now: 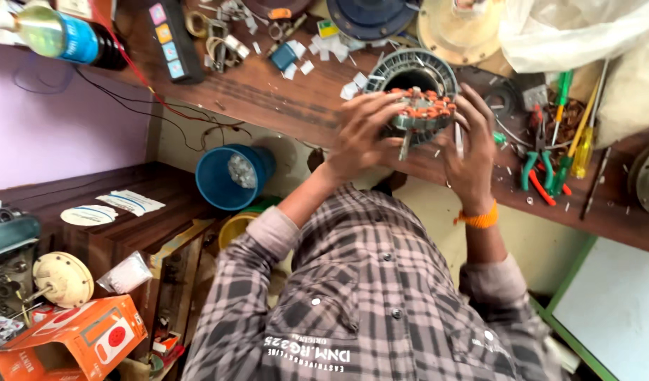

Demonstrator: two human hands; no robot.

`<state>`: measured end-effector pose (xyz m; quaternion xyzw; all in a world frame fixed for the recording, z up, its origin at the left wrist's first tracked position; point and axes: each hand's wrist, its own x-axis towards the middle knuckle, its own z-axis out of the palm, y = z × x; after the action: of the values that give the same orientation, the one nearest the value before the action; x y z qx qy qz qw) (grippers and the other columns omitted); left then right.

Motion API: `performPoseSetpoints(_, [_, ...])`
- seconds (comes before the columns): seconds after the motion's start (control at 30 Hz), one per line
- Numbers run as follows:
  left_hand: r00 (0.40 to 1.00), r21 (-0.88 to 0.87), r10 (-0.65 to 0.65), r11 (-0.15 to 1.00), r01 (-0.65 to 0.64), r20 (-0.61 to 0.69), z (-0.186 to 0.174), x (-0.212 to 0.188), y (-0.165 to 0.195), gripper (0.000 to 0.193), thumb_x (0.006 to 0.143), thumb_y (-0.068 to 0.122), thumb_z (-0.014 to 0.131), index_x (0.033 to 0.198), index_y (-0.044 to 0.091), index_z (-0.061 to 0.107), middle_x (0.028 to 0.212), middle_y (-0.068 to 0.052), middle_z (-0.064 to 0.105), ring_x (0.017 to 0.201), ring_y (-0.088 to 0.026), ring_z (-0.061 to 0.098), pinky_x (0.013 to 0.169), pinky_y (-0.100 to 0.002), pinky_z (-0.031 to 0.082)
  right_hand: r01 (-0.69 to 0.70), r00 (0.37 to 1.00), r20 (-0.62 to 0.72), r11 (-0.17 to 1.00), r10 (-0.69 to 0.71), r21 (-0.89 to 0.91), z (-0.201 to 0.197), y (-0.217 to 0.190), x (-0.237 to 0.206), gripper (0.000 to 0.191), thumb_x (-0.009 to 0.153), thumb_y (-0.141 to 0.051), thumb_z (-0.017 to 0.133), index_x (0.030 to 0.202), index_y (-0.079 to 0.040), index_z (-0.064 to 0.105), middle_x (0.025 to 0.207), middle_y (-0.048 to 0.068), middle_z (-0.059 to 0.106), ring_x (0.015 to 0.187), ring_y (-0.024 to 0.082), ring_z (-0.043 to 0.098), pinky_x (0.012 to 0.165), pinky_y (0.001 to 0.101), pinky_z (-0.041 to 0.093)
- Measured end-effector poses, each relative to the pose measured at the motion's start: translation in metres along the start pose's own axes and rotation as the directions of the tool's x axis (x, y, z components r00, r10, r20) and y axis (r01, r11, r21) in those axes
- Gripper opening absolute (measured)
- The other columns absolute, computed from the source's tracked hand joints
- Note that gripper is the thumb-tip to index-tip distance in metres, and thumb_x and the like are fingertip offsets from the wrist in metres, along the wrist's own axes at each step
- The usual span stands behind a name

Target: The person works on a fan motor stator at a cluttered workbench, pressing insulating wedges into the copper winding slots by hand and seating them with pliers and a screwdriver. They trim small pieces with scissors and rotate the stator to work around its slots.

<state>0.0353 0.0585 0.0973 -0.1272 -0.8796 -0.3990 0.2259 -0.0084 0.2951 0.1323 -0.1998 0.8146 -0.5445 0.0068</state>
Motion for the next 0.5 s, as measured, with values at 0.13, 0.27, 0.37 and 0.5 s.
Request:
performPoseSetpoints(0.13, [0.859,-0.163,-0.504,0.858,0.487,-0.093,-0.018,-0.052,-0.077,0.024,0.107,0.019,0.062,0.129,0.013,0.066,0.12,-0.005,0.069,0.103,-0.025,0.074,0.1,-0.038,0.055,-0.191,0.951,-0.255,0.981,0.174,-0.044,0.007,0.036,-0.06,0.023,0.108,0.0,0.065,0.13,-0.001,0.064,0.137,0.013,0.062,0.129,0.022,0.063,0.103,0.0335,0.057])
performPoseSetpoints(0.27, [0.87,0.06,-0.488,0.868,0.492,-0.07,-0.017,-0.087,-0.135,0.012,0.105,0.02,0.066,0.112,0.011,0.069,0.109,-0.01,0.073,0.105,-0.033,0.07,0.091,-0.042,0.055,-0.452,0.862,-0.27,0.891,0.428,-0.03,0.012,0.06,-0.119,0.016,0.103,0.002,0.061,0.118,0.002,0.069,0.11,0.01,0.07,0.099,0.017,0.068,0.085,0.0291,0.055])
performPoseSetpoints(0.37, [0.887,0.119,-0.461,0.881,0.458,-0.002,0.004,-0.077,-0.149,0.019,0.096,0.018,0.07,0.114,0.012,0.068,0.109,-0.011,0.071,0.103,-0.035,0.066,0.089,-0.045,0.053,-0.508,0.829,-0.268,0.861,0.491,0.006,0.017,0.064,-0.143,0.017,0.103,0.002,0.059,0.117,0.002,0.07,0.103,0.008,0.073,0.091,0.015,0.07,0.082,0.027,0.055])
performPoseSetpoints(0.5, [0.92,0.279,-0.389,0.888,0.365,0.033,0.027,-0.038,-0.148,0.03,0.085,0.022,0.076,0.111,0.013,0.065,0.108,-0.009,0.065,0.104,-0.036,0.06,0.083,-0.048,0.053,-0.5,0.832,-0.262,0.866,0.49,0.032,0.021,0.056,-0.155,0.016,0.106,0.001,0.058,0.117,0.003,0.069,0.103,0.009,0.073,0.09,0.015,0.069,0.083,0.0269,0.056])
